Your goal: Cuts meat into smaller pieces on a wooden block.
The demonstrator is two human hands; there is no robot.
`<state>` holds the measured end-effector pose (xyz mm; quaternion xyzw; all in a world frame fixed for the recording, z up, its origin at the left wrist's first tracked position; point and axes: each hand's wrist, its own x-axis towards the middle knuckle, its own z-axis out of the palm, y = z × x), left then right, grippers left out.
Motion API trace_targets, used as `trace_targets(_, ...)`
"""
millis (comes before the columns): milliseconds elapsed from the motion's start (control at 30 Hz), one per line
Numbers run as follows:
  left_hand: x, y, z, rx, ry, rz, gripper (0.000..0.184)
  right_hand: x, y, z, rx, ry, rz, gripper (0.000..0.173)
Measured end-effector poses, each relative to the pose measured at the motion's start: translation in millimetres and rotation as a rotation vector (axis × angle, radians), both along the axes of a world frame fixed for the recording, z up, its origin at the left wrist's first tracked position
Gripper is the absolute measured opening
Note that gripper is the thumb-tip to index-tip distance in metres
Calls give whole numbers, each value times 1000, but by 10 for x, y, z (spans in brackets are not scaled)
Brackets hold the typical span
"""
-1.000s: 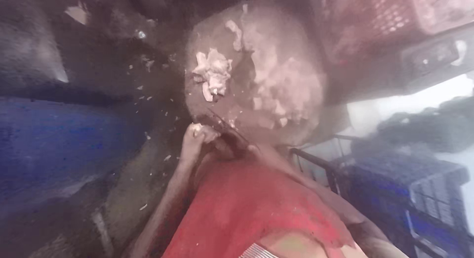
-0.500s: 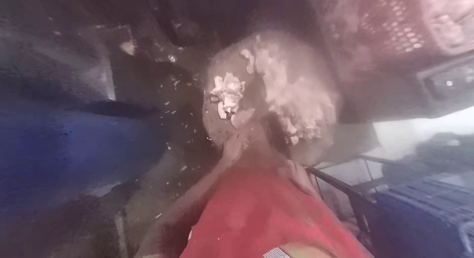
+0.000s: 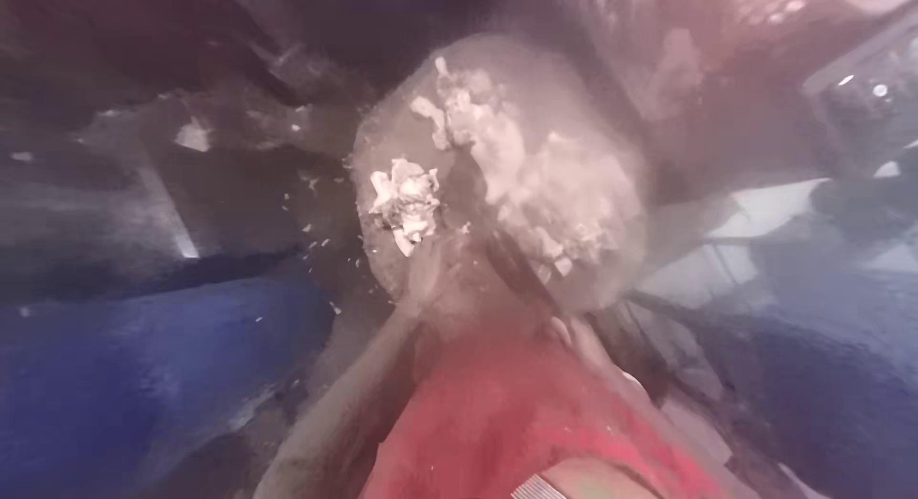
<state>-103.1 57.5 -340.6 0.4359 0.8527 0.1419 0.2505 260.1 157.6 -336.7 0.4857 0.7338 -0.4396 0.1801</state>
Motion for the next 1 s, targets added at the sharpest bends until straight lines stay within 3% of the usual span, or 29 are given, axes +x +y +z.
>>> trace_targets(67,142,-32,-283,22,83,14,55,5,-21,-52,46,30,4,61)
trace_targets(133,152,22,-267,19,37,97,45,-10,-17,-24,26,17,17,61)
trace_targets(200,87,130,-37,62,-162,231,35,-93,10,146,5,33,32,61)
trace_targets(267,68,125,315,124,-489,315,32,-187,39,349,-32,157,11,62)
trace_targets(367,174,-150,355,132,-808,272,35,-293,4,362,-120,325,-2,63)
trace_targets(400,240,-238,244,99,-801,262,36,-333,11,299,-131,295,12,62)
trace_targets(467,404,-388,-14,-6,-587,261,41,-383,79,195,-154,149,71,62)
trace_targets(533,537,-491,-75,-65,-422,297,51,-464,129,272,-130,79,119,61)
trace_targets(600,663,-592,-17,-135,-382,323,58,-563,65,638,-91,91,190,61)
trace_targets(733,734,-660,0,-35,-331,351,41,-924,-54,1281,-52,302,383,64)
trace_targets(833,764,-708,-18,87,-289,343,40,-984,-90,951,103,395,516,72)
trace_targets(933,707,-661,-111,-50,-326,402,39,-831,75,407,22,82,597,64)
trace_targets(1000,657,-702,-157,-56,-381,427,37,-666,157,330,-23,1,535,66)
